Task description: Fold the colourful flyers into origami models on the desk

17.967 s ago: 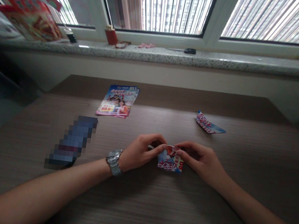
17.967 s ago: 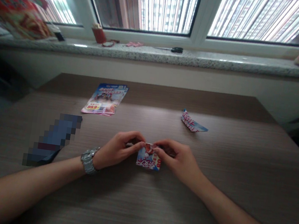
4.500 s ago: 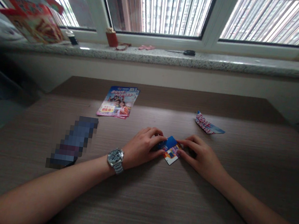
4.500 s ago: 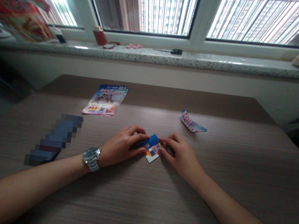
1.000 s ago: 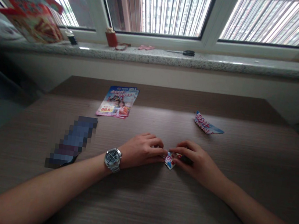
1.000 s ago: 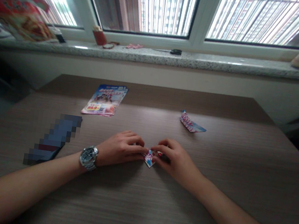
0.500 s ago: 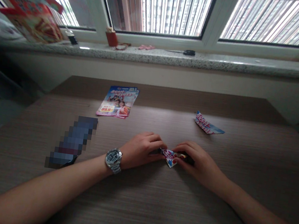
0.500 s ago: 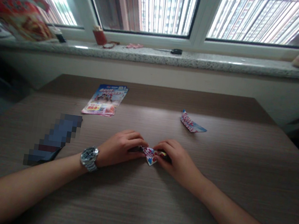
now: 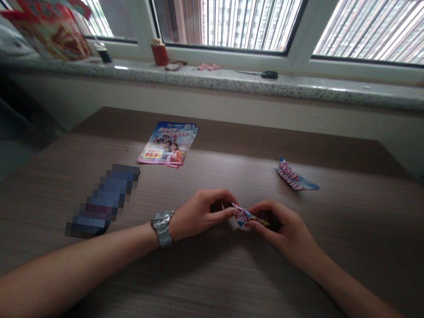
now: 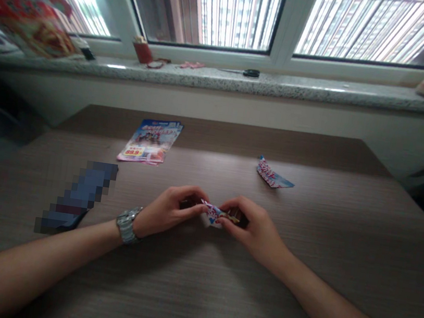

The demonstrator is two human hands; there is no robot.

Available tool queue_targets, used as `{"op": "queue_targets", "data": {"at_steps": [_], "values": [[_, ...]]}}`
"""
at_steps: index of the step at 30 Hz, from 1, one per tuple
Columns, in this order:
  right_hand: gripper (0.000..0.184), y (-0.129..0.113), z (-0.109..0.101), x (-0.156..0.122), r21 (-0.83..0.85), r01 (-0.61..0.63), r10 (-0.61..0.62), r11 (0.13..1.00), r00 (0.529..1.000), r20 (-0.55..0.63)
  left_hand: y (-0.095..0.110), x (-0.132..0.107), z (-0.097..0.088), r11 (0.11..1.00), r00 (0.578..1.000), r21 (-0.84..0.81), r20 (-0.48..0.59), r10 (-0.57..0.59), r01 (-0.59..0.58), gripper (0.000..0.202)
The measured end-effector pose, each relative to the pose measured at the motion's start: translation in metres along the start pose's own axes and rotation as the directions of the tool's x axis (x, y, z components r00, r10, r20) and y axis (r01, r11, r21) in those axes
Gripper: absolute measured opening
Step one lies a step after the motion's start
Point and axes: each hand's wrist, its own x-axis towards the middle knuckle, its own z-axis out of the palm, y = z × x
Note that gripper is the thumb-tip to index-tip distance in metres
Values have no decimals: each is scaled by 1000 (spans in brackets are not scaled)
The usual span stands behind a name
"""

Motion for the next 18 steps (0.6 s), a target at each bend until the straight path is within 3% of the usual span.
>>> {"op": "queue_targets", "data": {"at_steps": [5, 11, 18], "values": [[20, -6, 3, -1, 15, -2, 2, 1000, 1000, -14, -2, 0, 0, 1000, 999, -12, -38, 17, -18, 17], [26, -8, 3, 0, 80, -27, 24, 996, 999, 49, -2, 0, -1, 999, 999, 43, -26, 24, -23, 17], [19, -12, 6, 1, 61, -37, 32, 997, 997, 75, -1, 0, 0, 1000, 1000, -4, -20, 12, -12, 15]]}}
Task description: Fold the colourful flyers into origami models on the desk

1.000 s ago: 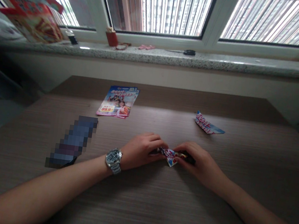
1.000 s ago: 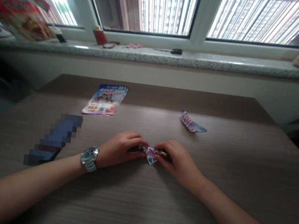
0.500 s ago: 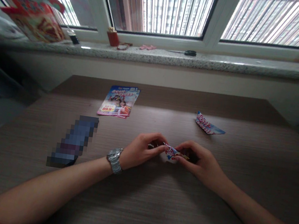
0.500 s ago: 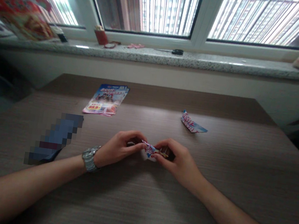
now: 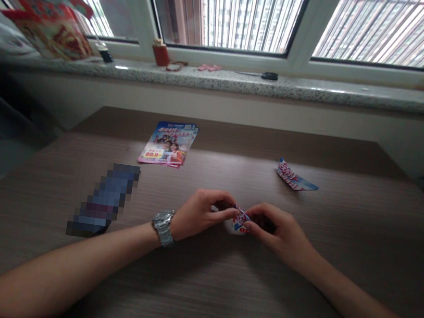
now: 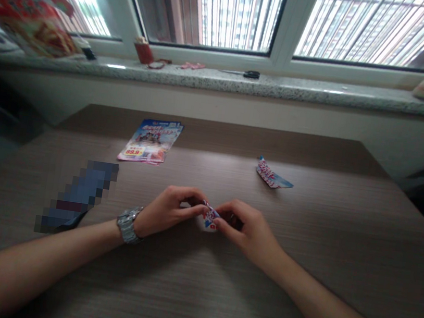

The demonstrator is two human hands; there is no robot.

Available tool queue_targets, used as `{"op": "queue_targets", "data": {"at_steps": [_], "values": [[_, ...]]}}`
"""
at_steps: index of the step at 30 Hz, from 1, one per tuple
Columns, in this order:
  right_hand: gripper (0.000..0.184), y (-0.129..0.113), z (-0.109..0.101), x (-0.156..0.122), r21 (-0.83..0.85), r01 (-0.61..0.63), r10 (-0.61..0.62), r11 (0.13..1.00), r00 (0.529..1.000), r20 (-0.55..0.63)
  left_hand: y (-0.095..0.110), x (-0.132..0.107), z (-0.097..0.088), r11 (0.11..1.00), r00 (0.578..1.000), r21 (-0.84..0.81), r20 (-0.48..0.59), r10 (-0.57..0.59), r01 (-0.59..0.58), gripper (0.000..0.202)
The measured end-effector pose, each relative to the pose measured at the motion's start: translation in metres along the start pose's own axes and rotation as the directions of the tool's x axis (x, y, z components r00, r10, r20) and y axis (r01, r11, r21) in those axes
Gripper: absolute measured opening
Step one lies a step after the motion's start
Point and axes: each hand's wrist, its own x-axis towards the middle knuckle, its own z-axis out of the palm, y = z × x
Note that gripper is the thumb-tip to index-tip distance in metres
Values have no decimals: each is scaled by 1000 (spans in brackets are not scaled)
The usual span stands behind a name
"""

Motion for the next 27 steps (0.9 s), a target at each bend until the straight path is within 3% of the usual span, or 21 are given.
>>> {"op": "queue_targets", "data": {"at_steps": [7, 11, 21, 27], "values": [[24, 3, 1, 1, 121, -90, 97, 989, 994, -55, 1, -3, 3, 994, 998, -103, 55, -39, 44, 27], [22, 5, 1, 3, 265, -77, 107, 961, 989, -102, 0, -4, 4, 998, 995, -56, 92, -33, 39, 29], [24, 3, 6, 2, 385, -82, 113, 919, 992, -60, -3, -3, 7, 997, 999, -67, -21, 47, -48, 15], [27, 4, 2, 2, 337, -90, 122, 937, 990, -76, -5, -2, 4, 997, 997, 32, -31, 76, -75, 15]]}}
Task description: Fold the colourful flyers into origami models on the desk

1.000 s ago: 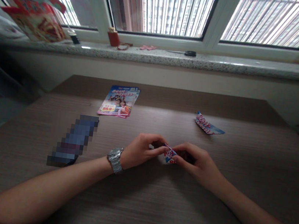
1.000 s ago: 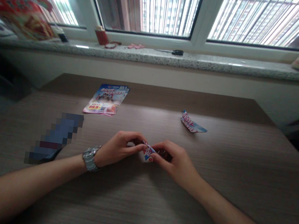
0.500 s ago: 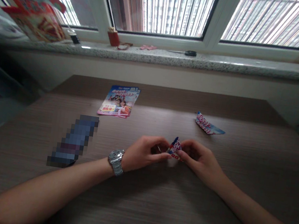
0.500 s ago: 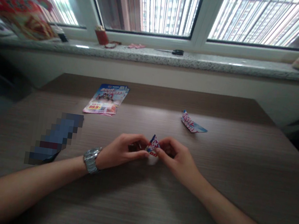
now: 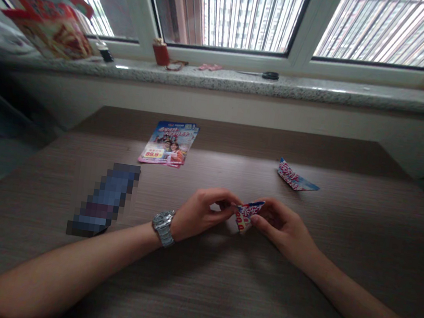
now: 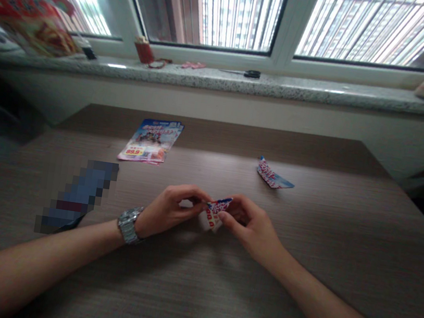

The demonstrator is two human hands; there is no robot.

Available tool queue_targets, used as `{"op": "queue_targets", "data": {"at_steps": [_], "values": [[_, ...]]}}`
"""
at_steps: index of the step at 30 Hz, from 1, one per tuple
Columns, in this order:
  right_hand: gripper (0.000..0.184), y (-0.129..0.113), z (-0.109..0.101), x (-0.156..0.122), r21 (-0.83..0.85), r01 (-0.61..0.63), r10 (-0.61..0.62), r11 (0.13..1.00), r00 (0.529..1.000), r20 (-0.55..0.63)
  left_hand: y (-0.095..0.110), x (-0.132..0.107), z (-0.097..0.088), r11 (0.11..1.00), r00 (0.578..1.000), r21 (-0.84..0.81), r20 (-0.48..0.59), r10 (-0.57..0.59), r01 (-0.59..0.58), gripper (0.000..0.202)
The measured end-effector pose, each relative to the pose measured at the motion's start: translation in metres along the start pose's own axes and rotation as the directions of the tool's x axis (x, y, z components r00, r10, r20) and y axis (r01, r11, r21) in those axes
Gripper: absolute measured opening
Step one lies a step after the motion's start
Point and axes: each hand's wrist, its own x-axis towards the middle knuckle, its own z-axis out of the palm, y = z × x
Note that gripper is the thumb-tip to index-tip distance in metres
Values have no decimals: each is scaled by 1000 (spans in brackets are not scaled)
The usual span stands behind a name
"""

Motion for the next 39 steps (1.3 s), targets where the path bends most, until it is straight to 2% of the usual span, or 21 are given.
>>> {"op": "queue_targets", "data": {"at_steps": [3, 10, 16, 20, 27, 34, 39], "values": [[33, -1, -3, 0, -36, -7, 6, 999, 999, -42, 1, 1, -3, 999, 999, 28, 26, 23, -24, 18], [26, -3, -2, -1, -107, -40, 32, 993, 996, -79, 0, 1, -2, 999, 999, 36, 13, 30, -30, 20], [29, -2, -1, 1, -65, -64, 55, 996, 990, -128, 0, -2, 3, 996, 1000, -91, 3, -23, 23, 26], [27, -2, -1, 1, -68, -58, 48, 996, 989, -141, 0, -2, 5, 992, 999, -121, -31, -30, 26, 19], [30, -2, 0, 0, -16, -71, 69, 997, 990, -126, 2, -1, 2, 983, 998, -178, -23, -55, 50, 14], [31, -2, -2, 0, -85, -68, 58, 994, 992, -108, 0, -1, 2, 976, 995, -204, -32, -89, 81, 16], [32, -6, -6, -1, -41, -101, 97, 994, 991, -90, -1, 0, 1, 976, 994, -201, -59, -93, 80, 16]]}}
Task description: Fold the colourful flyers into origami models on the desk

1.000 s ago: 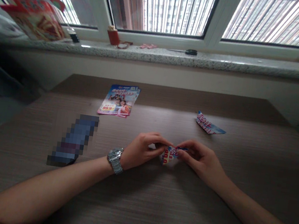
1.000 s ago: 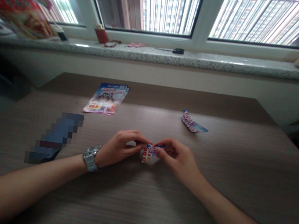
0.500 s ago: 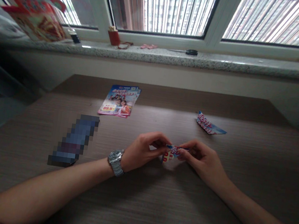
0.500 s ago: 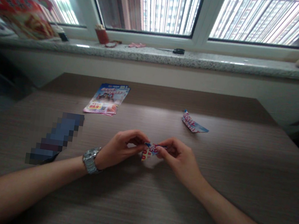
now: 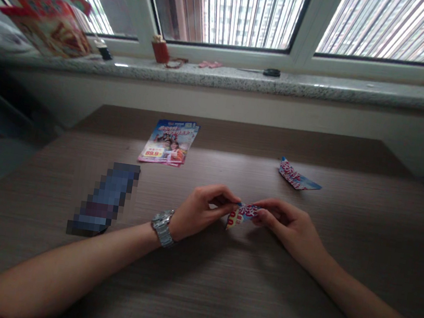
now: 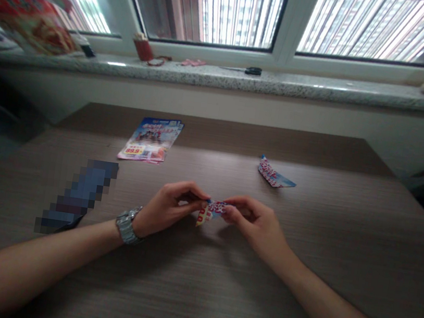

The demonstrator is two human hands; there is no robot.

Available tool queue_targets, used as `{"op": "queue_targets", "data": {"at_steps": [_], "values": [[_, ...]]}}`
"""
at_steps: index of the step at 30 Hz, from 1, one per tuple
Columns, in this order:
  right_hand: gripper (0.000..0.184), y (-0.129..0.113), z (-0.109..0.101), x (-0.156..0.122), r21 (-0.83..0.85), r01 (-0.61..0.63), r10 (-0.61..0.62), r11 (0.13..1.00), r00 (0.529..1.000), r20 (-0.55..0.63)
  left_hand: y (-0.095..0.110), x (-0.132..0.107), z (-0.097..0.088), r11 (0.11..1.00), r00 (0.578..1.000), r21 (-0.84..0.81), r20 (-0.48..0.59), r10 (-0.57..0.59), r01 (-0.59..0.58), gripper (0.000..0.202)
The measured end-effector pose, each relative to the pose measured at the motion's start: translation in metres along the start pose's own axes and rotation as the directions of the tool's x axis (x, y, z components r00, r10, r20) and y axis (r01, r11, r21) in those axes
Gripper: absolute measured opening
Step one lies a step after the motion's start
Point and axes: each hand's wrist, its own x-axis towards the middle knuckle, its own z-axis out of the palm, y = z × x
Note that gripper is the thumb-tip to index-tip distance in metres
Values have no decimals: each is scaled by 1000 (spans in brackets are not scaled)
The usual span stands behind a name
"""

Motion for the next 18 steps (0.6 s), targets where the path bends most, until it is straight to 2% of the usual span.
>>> {"op": "queue_targets", "data": {"at_steps": [9, 18], "values": [[36, -2, -1, 0, -1, 8, -8, 1000, 1000, -19, 0, 0, 0, 1000, 1000, 11, -8, -7, 7, 15], [35, -2, -1, -1, -2, 26, -25, 1000, 999, 25, 1, 0, -2, 999, 999, 26, 6, -46, 46, 17]]}}
